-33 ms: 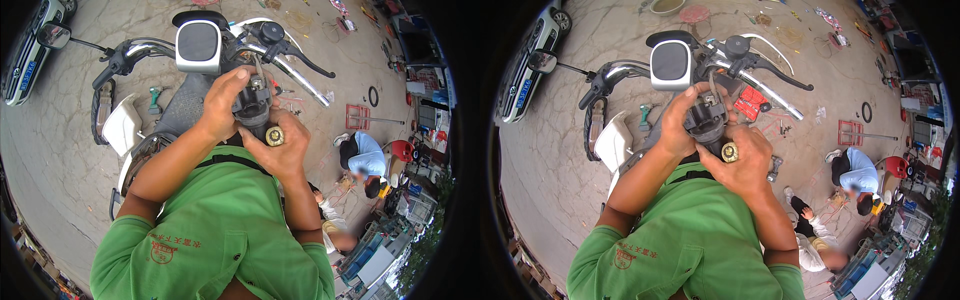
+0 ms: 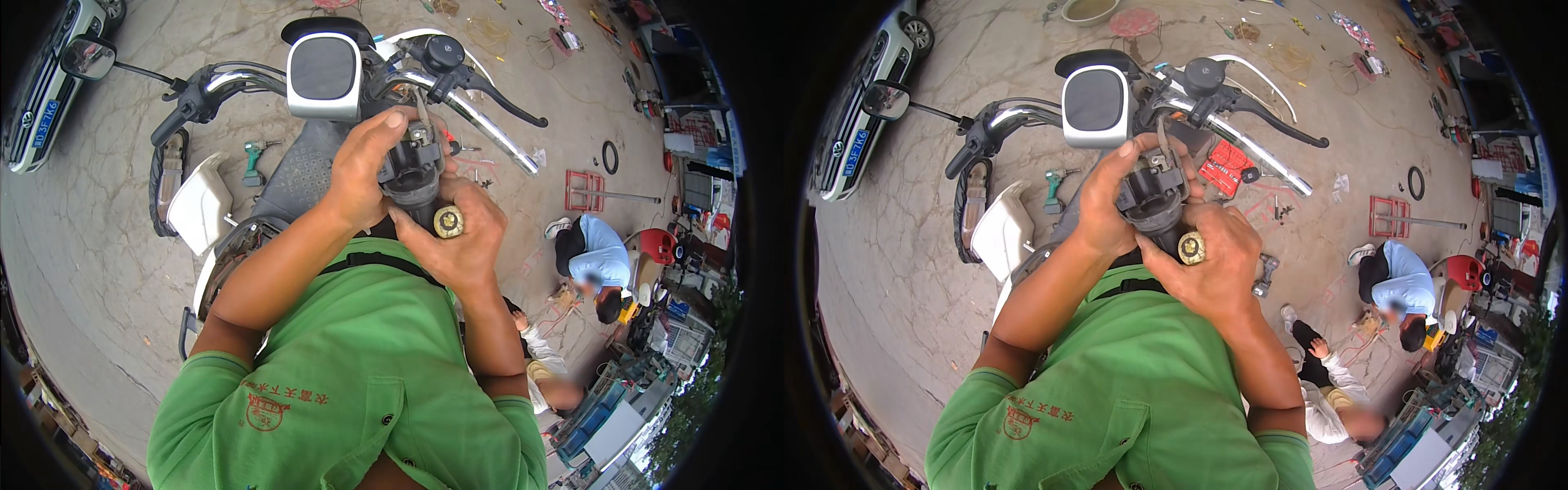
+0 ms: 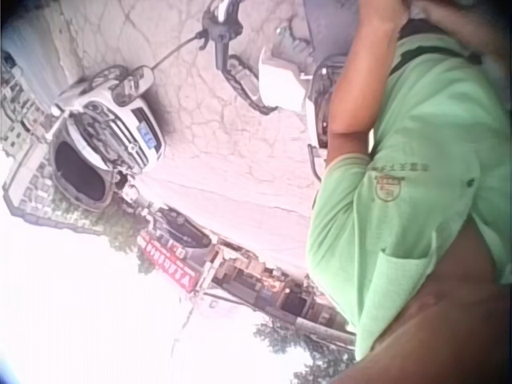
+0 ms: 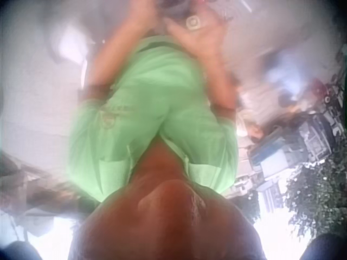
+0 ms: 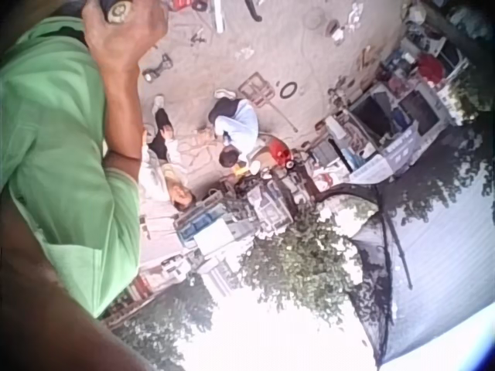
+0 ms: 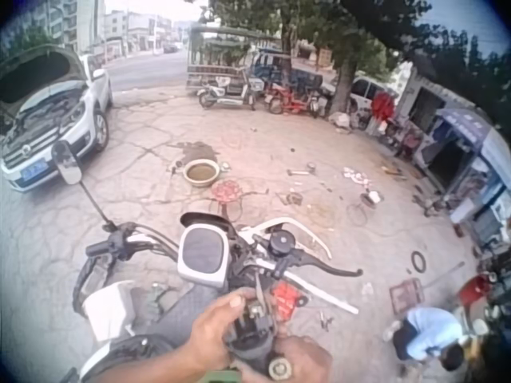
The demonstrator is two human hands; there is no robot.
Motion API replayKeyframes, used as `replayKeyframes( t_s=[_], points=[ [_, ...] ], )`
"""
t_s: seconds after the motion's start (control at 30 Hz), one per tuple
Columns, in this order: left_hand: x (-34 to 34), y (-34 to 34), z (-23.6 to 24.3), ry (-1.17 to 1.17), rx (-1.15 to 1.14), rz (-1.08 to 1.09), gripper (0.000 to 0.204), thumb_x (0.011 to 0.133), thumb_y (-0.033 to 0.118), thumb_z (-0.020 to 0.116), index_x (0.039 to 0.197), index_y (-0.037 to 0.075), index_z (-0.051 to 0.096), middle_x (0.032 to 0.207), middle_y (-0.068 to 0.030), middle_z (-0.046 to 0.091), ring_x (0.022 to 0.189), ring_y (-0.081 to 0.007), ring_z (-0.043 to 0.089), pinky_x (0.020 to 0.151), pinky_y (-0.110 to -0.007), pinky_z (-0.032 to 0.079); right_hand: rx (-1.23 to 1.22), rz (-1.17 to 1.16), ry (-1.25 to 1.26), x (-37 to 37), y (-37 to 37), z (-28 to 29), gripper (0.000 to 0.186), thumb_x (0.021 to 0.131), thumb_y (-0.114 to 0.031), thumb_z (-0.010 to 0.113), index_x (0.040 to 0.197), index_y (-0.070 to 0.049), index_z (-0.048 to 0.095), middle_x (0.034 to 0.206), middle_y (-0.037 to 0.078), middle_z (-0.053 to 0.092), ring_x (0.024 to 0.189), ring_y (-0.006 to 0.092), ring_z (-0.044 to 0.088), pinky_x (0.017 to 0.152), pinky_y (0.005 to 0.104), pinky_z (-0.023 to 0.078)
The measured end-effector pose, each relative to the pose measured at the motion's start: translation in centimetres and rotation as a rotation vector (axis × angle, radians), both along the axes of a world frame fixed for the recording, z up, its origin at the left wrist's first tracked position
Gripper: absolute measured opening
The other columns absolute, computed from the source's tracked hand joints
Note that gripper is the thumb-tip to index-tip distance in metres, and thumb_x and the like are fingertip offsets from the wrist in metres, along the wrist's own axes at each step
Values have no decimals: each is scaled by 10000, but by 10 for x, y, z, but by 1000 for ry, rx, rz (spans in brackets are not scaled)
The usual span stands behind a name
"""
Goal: The person disassembles the right handlebar assembly of a white scooter using a yellow-handled screwdriver. They remove the brake lever, throttle grip, and control housing, exposing internal wiring. The person then reassembles the components in reverse order, securing them with screws.
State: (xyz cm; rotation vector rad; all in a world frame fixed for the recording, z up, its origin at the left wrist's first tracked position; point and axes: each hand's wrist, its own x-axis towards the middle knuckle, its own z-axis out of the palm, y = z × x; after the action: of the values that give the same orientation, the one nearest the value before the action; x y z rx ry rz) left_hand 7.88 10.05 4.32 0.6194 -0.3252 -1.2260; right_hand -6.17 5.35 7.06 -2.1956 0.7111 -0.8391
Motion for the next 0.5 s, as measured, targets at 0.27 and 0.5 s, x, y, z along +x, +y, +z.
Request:
replayKeyframes(
  t_s=[0.27, 0.5],
  points=[
    [-1, -1, -1, 47, 9, -4, 558, 945, 458, 486, 1193, -40, 535, 1038, -188, 629, 941, -296, 684, 886, -434, 571, -28, -16, -58, 3, 1, -7, 361, 594, -190, 886, 801, -62, 619, 743, 104, 664, 621, 302, 607, 594, 396, 468],
    [3, 1, 1, -64, -19, 8, 573, 954, 453, 470, 1189, -66, 528, 1029, -201, 630, 918, -300, 691, 864, -423, 583, 36, -10, -53, 2, 1, -10, 366, 597, -200, 891, 798, -54, 622, 736, 119, 658, 620, 303, 610, 594, 397, 480]
  ],
)
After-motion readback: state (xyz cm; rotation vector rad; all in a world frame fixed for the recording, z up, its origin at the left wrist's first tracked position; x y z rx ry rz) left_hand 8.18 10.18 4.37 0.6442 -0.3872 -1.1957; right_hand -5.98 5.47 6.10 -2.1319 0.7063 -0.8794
